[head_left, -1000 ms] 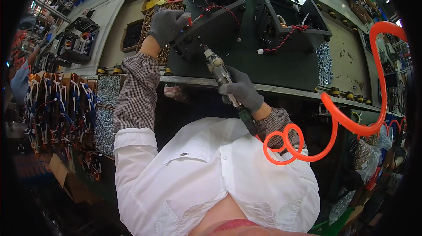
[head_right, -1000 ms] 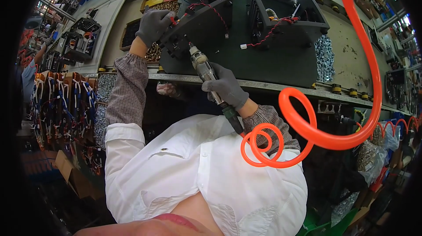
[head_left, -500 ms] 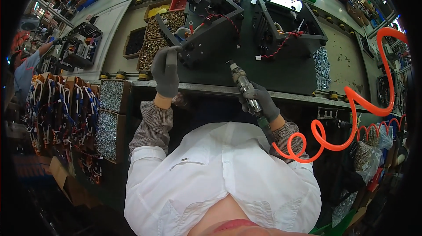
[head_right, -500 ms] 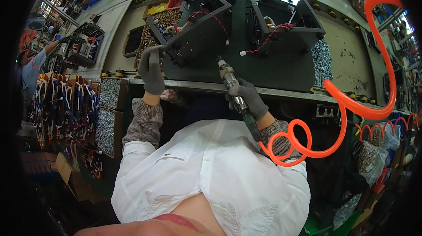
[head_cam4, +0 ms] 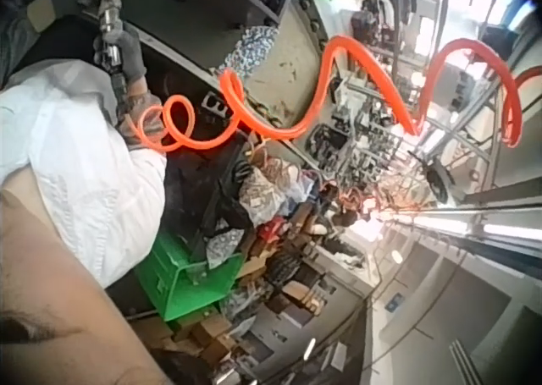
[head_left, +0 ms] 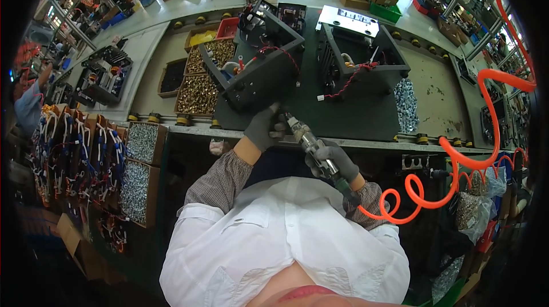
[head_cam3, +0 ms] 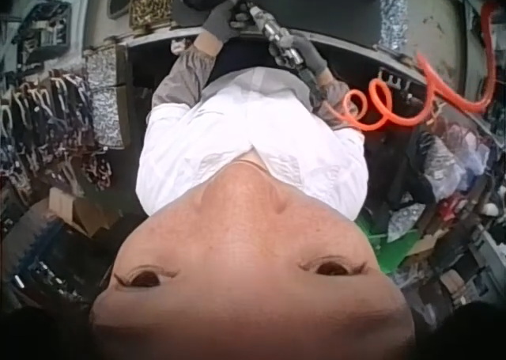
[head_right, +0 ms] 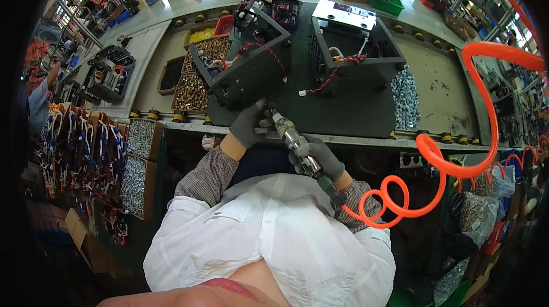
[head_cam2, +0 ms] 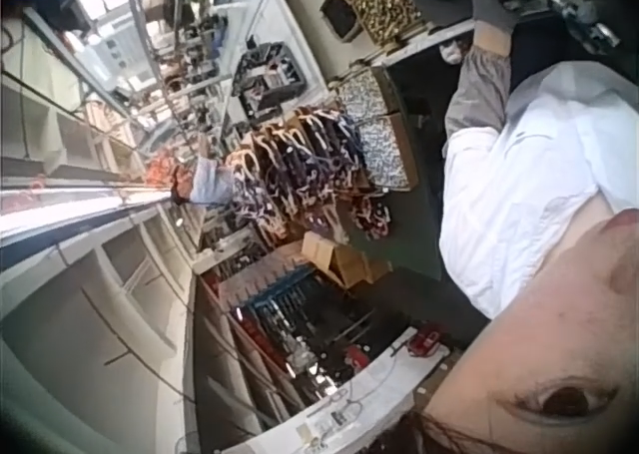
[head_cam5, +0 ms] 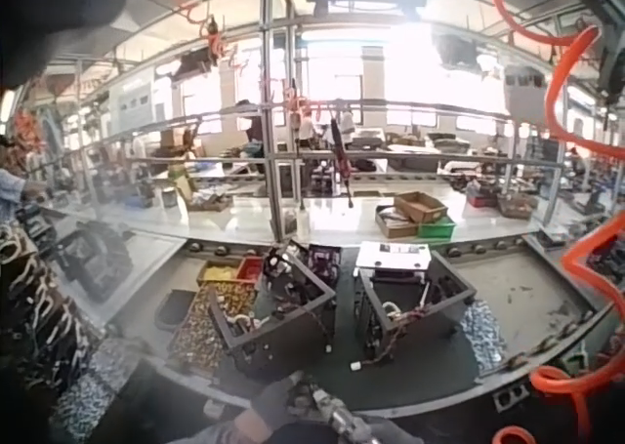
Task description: Assembling and inspecting internal components of electronic power boxes using tools.
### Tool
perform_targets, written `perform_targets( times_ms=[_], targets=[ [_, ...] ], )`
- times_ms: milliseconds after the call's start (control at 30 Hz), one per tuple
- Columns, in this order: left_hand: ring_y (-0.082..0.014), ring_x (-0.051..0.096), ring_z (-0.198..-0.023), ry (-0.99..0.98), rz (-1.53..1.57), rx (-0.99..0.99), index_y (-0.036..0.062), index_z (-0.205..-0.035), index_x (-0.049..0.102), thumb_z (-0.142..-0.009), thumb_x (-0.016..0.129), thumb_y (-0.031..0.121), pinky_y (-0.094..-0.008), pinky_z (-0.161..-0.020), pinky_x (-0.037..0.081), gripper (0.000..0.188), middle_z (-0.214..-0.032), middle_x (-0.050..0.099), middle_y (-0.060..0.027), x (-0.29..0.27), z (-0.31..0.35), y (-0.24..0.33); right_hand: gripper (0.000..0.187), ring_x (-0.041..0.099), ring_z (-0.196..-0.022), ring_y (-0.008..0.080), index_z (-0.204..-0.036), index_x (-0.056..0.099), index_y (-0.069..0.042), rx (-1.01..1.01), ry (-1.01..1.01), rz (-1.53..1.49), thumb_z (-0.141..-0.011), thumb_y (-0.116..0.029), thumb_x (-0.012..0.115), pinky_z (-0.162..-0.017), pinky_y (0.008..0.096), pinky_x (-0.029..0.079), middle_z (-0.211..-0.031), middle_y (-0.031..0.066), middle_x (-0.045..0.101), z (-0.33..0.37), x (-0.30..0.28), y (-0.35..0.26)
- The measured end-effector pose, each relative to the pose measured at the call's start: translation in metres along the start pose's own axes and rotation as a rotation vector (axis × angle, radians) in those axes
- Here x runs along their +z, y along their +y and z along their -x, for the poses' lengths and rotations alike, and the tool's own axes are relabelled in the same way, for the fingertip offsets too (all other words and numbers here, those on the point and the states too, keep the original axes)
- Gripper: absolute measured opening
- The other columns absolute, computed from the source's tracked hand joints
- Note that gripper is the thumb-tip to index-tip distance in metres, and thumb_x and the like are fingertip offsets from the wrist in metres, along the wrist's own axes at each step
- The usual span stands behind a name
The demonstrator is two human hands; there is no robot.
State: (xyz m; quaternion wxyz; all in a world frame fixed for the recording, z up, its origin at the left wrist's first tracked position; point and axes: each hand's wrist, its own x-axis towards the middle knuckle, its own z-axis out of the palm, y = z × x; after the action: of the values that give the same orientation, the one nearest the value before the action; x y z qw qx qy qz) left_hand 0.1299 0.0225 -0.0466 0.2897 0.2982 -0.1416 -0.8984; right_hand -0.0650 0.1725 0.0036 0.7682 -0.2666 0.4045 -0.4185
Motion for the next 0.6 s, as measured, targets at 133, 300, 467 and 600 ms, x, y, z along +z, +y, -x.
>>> perform_targets(
  times_ms=[133, 300, 467, 600],
  targets=[
    [-0.0067, 0.042, -0.052, -0.132, 0.024, 0.082, 0.0026, -0.103, 0.058, -0.099, 0.053, 0.028, -0.0169, -0.036, 0.028, 0.027, -0.076, 0.057, -0.0001, 0.012, -0.001, -0.006, 0.049, 0.06, -0.057, 0.0134, -0.114, 0.051, -0.002, -0.032, -0.023, 0.014, -0.073, -0.027, 0.064, -0.054, 0.0243, 0.051, -0.081, 0.0093, 0.062, 0.017, -0.003, -0.006],
    [-0.0067, 0.047, -0.055, -0.175, -0.091, 0.154, 0.0014, -0.108, 0.058, -0.098, 0.054, 0.025, -0.0173, -0.04, 0.032, 0.025, -0.076, 0.059, -0.0005, 0.03, 0.008, -0.007, 0.058, 0.061, -0.056, 0.0146, -0.12, 0.048, 0.004, -0.099, -0.057, 0.019, -0.073, -0.025, 0.064, -0.05, 0.0244, 0.05, -0.079, 0.0112, 0.062, 0.034, -0.008, -0.012],
    [-0.0065, 0.052, -0.055, -0.15, -0.428, 0.128, 0.0006, -0.105, 0.06, -0.097, 0.055, 0.024, -0.0173, -0.04, 0.035, 0.025, -0.076, 0.061, -0.0017, 0.049, 0.014, 0.0, 0.067, 0.059, -0.059, 0.0122, -0.126, 0.046, 0.006, -0.091, -0.013, 0.062, -0.069, -0.022, 0.069, -0.052, 0.0254, 0.052, -0.079, 0.0087, 0.059, 0.052, -0.014, -0.017],
    [-0.007, 0.053, -0.053, -0.058, -0.718, 0.131, 0.0007, -0.098, 0.063, -0.096, 0.056, 0.027, -0.0177, -0.04, 0.036, 0.027, -0.076, 0.063, -0.0043, 0.063, 0.01, -0.008, 0.073, 0.057, -0.06, 0.0107, -0.127, 0.046, 0.007, -0.141, 0.041, 0.217, -0.066, -0.022, 0.073, -0.052, 0.0248, 0.051, -0.08, 0.0066, 0.057, 0.064, -0.022, -0.015]
  ],
)
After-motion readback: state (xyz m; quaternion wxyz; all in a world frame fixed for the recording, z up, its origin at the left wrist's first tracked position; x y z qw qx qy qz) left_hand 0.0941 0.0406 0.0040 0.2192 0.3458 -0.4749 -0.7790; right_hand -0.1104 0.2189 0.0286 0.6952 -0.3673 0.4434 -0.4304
